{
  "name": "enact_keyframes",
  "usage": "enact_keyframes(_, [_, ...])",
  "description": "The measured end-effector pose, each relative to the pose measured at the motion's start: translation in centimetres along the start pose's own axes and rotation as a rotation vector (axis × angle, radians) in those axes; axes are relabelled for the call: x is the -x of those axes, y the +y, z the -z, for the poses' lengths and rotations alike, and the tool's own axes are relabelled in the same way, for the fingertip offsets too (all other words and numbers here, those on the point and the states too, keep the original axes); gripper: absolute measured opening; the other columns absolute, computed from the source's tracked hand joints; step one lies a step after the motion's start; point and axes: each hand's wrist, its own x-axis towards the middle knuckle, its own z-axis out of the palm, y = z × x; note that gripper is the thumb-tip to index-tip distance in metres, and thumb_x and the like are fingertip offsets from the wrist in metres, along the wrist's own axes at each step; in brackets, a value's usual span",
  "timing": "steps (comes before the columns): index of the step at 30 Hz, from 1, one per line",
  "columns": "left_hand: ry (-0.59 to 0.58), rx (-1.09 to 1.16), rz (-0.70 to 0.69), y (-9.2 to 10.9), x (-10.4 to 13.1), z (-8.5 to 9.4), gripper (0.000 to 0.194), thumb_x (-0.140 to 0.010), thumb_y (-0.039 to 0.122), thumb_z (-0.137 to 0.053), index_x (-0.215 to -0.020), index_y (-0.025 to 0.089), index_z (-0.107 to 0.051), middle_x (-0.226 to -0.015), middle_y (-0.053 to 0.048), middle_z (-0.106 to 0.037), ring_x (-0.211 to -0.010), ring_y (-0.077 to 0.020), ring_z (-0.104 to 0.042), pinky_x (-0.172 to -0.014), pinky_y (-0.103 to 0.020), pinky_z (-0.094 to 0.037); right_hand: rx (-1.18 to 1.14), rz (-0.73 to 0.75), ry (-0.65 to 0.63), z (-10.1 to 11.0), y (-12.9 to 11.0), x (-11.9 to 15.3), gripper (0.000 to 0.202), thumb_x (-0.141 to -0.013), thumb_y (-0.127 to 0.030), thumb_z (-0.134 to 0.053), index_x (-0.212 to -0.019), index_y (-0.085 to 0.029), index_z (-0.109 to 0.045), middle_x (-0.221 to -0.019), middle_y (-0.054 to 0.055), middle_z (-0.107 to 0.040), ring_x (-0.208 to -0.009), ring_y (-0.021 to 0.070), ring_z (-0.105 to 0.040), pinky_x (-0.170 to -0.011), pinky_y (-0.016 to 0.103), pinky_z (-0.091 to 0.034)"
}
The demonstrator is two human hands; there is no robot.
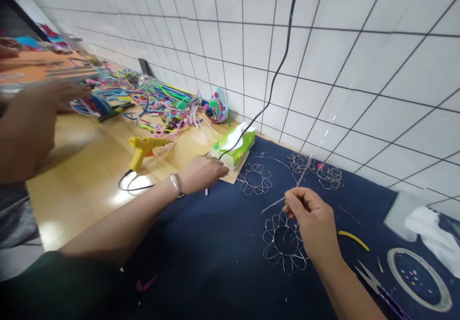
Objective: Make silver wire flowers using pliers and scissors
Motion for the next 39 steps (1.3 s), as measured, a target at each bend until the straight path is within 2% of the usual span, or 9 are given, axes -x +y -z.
enact_keyframes(5, [-0.07, -0.133, 0.135, -1.0, -0.6, -1.1, 0.018, -0.078, 0.009, -0.044, -0.081, 0.016, -0.06, -0.077, -0.009, -0.062, -0.081, -0.0212, -0.058, -0.065, -0.03, -0.041, -0.002, -0.02, -0.041, 0.0, 0.1, 0.2, 0.019, -0.077, -0.038, -0.057, -0.082, -0.019, -0.059, -0.065, 0.001, -0.057, -0.061, 0.0116, -0.051, -0.056, 0.024, -0.042])
enact_keyframes(17, [-0.105, -0.124, 0.211, -1.4, -1.1, -2.1, 0.02, -0.08, 0.009, -0.043, -0.08, 0.014, -0.063, -0.081, -0.012, -0.063, -0.086, -0.0233, -0.058, -0.068, -0.032, -0.042, 0.039, -0.043, -0.108, -0.3, 0.3, 0.5, 0.022, -0.077, -0.04, -0.056, -0.082, -0.019, -0.059, -0.066, 0.001, -0.057, -0.062, 0.0121, -0.051, -0.057, 0.025, -0.042])
enact_keyframes(30, [-0.174, -0.155, 0.293, -2.7, -0.8, -1.0, 0.021, -0.079, 0.008, -0.042, -0.083, 0.013, -0.062, -0.081, -0.013, -0.064, -0.085, -0.024, -0.06, -0.069, -0.032, -0.042, 0.032, -0.052, -0.139, -0.5, -0.1, 0.5, 0.021, -0.078, -0.04, -0.055, -0.081, -0.019, -0.058, -0.066, 0.001, -0.056, -0.062, 0.0123, -0.05, -0.058, 0.025, -0.042])
enact_keyframes(35, [-0.182, -0.148, 0.289, -3.2, -0.6, -0.6, 0.017, -0.081, 0.016, -0.044, -0.083, 0.014, -0.06, -0.083, -0.012, -0.063, -0.082, -0.0231, -0.06, -0.068, -0.031, -0.042, 0.022, -0.049, -0.138, -0.5, -0.3, 0.5, 0.021, -0.077, -0.04, -0.056, -0.08, -0.019, -0.058, -0.066, 0.001, -0.055, -0.062, 0.012, -0.05, -0.057, 0.025, -0.042])
enact_keyframes(39, [-0.137, -0.086, 0.236, -2.4, -1.0, -1.1, 0.018, -0.083, 0.026, -0.044, -0.087, 0.018, -0.06, -0.086, -0.011, -0.063, -0.084, -0.0231, -0.059, -0.067, -0.031, -0.041, 0.025, -0.045, -0.139, -0.5, -0.3, 0.7, 0.022, -0.077, -0.04, -0.056, -0.08, -0.018, -0.058, -0.065, 0.001, -0.055, -0.06, 0.0116, -0.049, -0.057, 0.025, -0.042])
